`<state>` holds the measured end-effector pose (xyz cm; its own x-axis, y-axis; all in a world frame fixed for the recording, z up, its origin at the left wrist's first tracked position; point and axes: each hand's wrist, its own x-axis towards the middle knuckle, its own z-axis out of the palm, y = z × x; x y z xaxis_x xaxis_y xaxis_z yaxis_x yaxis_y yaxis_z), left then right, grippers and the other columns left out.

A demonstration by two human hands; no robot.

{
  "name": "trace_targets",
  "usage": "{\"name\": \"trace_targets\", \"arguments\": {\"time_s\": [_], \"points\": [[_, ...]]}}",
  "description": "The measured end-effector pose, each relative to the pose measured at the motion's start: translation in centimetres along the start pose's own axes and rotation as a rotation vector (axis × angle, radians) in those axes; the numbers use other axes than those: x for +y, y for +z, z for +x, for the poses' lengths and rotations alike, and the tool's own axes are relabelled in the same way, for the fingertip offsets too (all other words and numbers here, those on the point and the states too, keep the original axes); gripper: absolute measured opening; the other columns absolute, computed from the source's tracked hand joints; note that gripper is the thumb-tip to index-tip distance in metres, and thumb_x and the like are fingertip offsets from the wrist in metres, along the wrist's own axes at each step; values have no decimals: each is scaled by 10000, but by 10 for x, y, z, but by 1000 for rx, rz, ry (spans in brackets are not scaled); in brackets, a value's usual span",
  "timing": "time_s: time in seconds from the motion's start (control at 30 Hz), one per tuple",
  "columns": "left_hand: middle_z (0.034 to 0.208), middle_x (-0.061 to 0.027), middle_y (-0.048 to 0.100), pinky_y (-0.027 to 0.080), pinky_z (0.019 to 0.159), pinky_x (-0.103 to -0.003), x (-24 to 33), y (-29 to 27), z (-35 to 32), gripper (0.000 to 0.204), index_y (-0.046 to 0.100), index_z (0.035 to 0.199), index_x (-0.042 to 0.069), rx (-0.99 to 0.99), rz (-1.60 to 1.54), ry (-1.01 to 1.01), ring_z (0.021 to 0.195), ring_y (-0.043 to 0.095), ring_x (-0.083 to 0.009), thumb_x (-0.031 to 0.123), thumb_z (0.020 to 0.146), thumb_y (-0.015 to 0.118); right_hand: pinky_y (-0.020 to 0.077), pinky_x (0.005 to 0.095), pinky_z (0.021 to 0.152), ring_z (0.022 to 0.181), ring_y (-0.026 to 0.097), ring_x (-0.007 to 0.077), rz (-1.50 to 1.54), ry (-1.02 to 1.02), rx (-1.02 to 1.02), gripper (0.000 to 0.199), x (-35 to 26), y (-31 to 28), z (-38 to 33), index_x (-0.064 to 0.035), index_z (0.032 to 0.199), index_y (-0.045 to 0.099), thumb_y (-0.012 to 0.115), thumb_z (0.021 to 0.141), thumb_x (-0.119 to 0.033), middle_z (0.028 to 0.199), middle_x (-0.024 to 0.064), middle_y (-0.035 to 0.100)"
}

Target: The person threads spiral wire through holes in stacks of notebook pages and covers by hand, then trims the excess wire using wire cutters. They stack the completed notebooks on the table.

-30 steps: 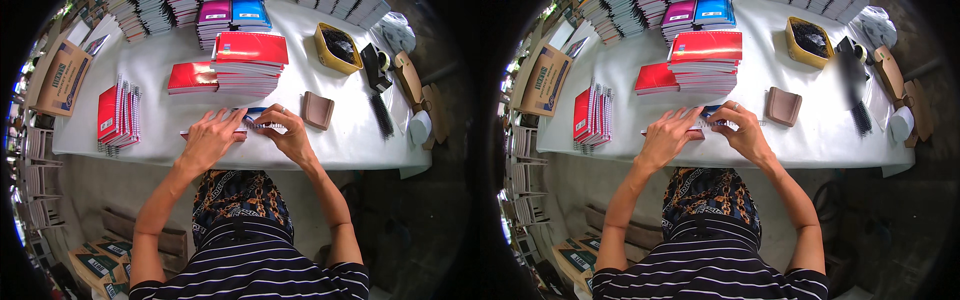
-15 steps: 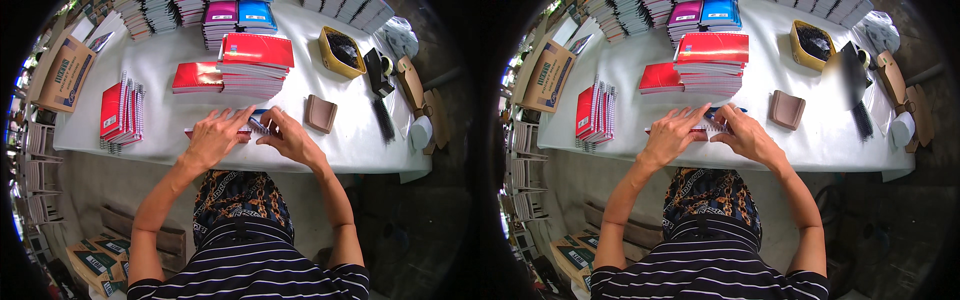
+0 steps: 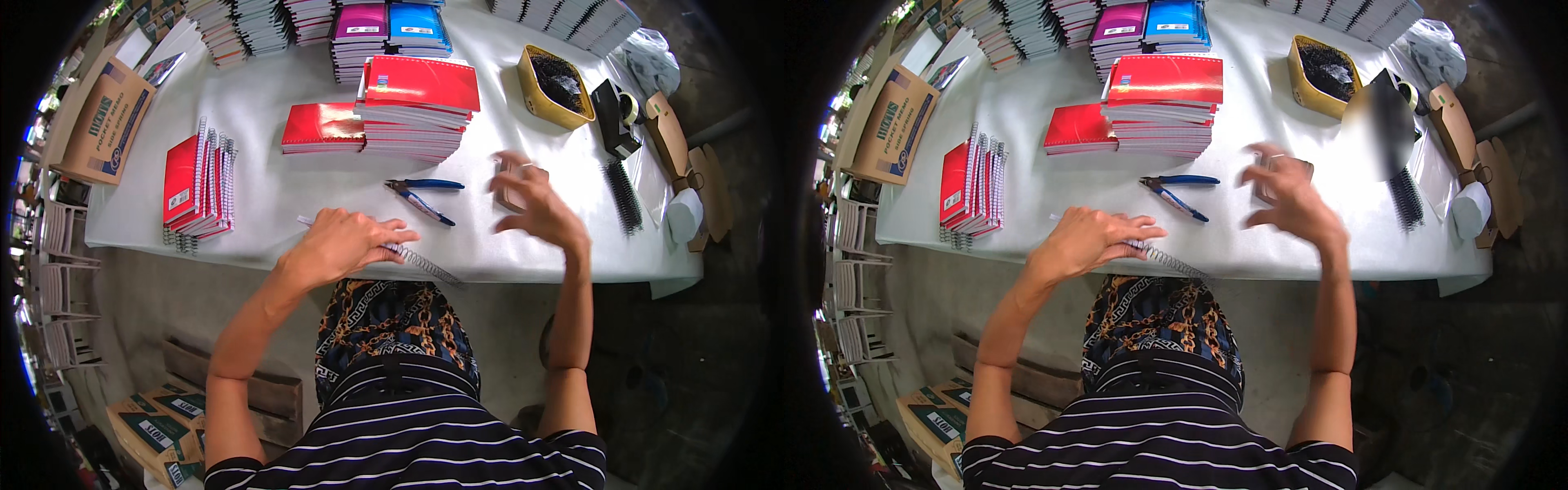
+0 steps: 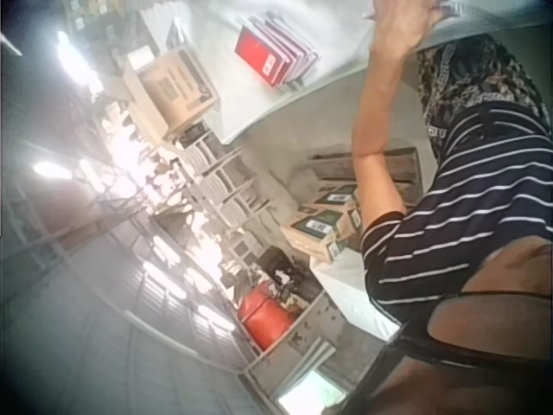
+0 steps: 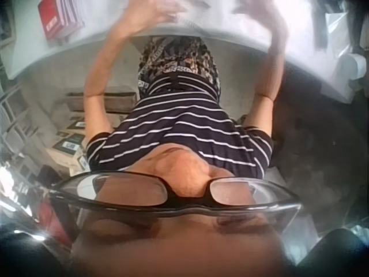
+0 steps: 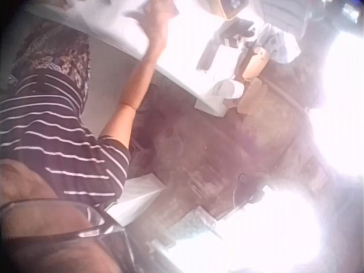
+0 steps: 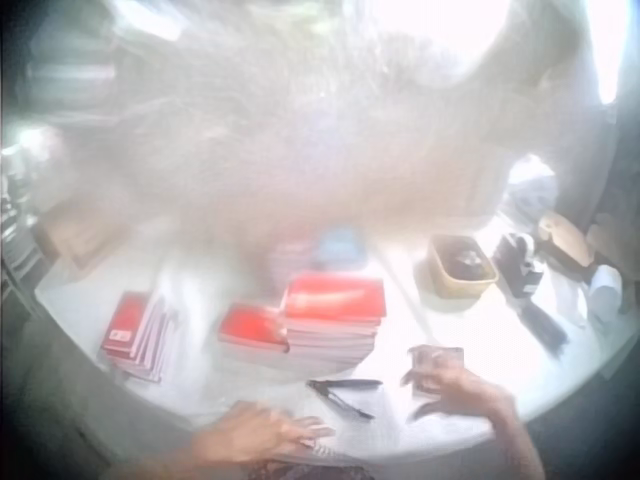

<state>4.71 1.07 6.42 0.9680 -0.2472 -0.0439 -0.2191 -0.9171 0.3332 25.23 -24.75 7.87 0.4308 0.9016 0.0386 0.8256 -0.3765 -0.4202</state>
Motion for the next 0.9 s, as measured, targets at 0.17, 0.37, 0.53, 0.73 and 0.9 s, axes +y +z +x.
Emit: {"name": "trace_targets", "arguments": {"time_s": [0.17, 0.37, 0.53, 0.73, 0.9], "points": [[1146, 9, 696, 579, 746, -396, 15, -9, -3, 702, 445, 1448, 337, 63, -61, -21, 981, 691, -236, 413, 800, 702, 367, 454, 1088, 1299, 472, 335, -103, 316, -144, 601, 47, -22, -9, -118, 1183, 654, 858, 652, -311, 1398, 169, 512], [1055, -80, 695, 569, 752, -400, -7, 7, -12, 891, 372, 1503, 292, 367, 147, -128, 971, 673, -273, 438, 715, 762, 466, 404, 968, 1077, 632, 293, 554, -357, -434, 515, -38, 10, 43, -1, 1213, 664, 648, 918, -423, 1190, 188, 666], [1016, -67, 688, 558, 721, -406, -16, 8, -8, 908, 351, 1514, 282, 307, 98, -194, 901, 675, -268, 417, 720, 769, 471, 406, 960, 1076, 633, 301, 1024, -303, -377, 516, -20, 24, 51, -64, 1194, 701, 683, 872, -468, 1187, 182, 667], [1023, -64, 683, 561, 719, -398, -21, 8, -4, 913, 341, 1518, 281, 326, 110, -214, 886, 675, -272, 409, 723, 772, 440, 414, 983, 1101, 609, 307, 962, -288, -356, 605, -21, 27, 59, 1, 1184, 685, 696, 826, -487, 1147, 193, 666], [1058, -61, 683, 568, 732, -399, -23, 11, -5, 923, 348, 1514, 279, 376, 152, -202, 907, 677, -283, 423, 710, 778, 454, 402, 954, 1066, 608, 284, 729, -117, -407, 591, -35, 28, 67, -6, 1192, 684, 696, 832, -475, 1154, 170, 656]]}}
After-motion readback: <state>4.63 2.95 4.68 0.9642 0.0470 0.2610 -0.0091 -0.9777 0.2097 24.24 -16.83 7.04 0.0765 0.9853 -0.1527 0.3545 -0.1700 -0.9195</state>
